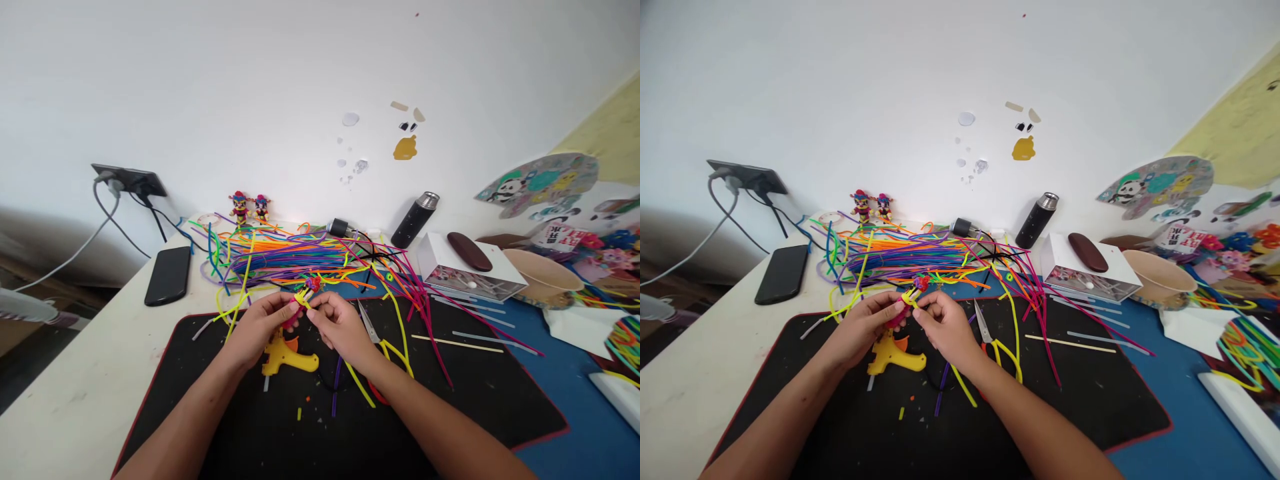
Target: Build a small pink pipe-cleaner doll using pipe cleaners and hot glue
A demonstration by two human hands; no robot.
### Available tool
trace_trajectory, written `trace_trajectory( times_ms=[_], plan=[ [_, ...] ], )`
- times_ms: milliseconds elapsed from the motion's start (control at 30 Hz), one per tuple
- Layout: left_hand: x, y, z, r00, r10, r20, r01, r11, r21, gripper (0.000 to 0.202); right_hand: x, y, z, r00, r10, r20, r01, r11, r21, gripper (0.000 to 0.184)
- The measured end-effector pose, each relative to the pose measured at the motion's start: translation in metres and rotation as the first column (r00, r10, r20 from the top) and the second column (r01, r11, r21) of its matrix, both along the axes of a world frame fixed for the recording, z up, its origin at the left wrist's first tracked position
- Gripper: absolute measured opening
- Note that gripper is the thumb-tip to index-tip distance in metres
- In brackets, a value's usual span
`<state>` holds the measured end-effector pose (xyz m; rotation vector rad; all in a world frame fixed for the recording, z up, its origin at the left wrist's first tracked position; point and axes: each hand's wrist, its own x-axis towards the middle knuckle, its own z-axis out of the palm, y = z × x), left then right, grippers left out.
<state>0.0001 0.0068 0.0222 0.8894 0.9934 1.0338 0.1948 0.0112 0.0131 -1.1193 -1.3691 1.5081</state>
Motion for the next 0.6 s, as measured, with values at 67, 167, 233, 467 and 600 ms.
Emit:
trace_trajectory(
  times_ms=[67, 167, 233, 467, 600],
  plan=[
    [0.001, 0.0003, 0.0002, 1.0, 0.008, 0.009, -0.008, 1.0, -0.021, 0.045, 0.0006, -0.0007, -0.0003, 0.995, -0.04, 0.092, 0.032, 0.995, 0.09, 0.023],
    [0.0021, 0.0002, 0.0006, 0.999, 0.017, 0.033, -0.015, 0.998, -0.058, 0.048, 0.001, -0.0021, 0.0005, 0.972, -0.099, 0.213, 0.052, 0.976, 0.213, 0.016],
    [0.0023, -0.0002, 0.0007, 0.999, 0.02, 0.048, -0.016, 0.997, -0.078, 0.049, 0.0008, -0.0028, 0.0011, 0.953, -0.123, 0.276, 0.05, 0.965, 0.257, 0.015],
    [0.0027, -0.0006, -0.0008, 0.996, 0.024, 0.082, -0.016, 0.994, -0.104, 0.05, -0.0018, -0.002, 0.0035, 0.884, -0.196, 0.425, 0.037, 0.935, 0.354, 0.016],
    [0.0039, -0.0012, 0.0, 0.995, 0.026, 0.1, -0.013, 0.992, -0.122, 0.051, -0.0037, -0.0015, 0.0046, 0.871, -0.224, 0.438, 0.04, 0.92, 0.39, 0.016]
  ],
)
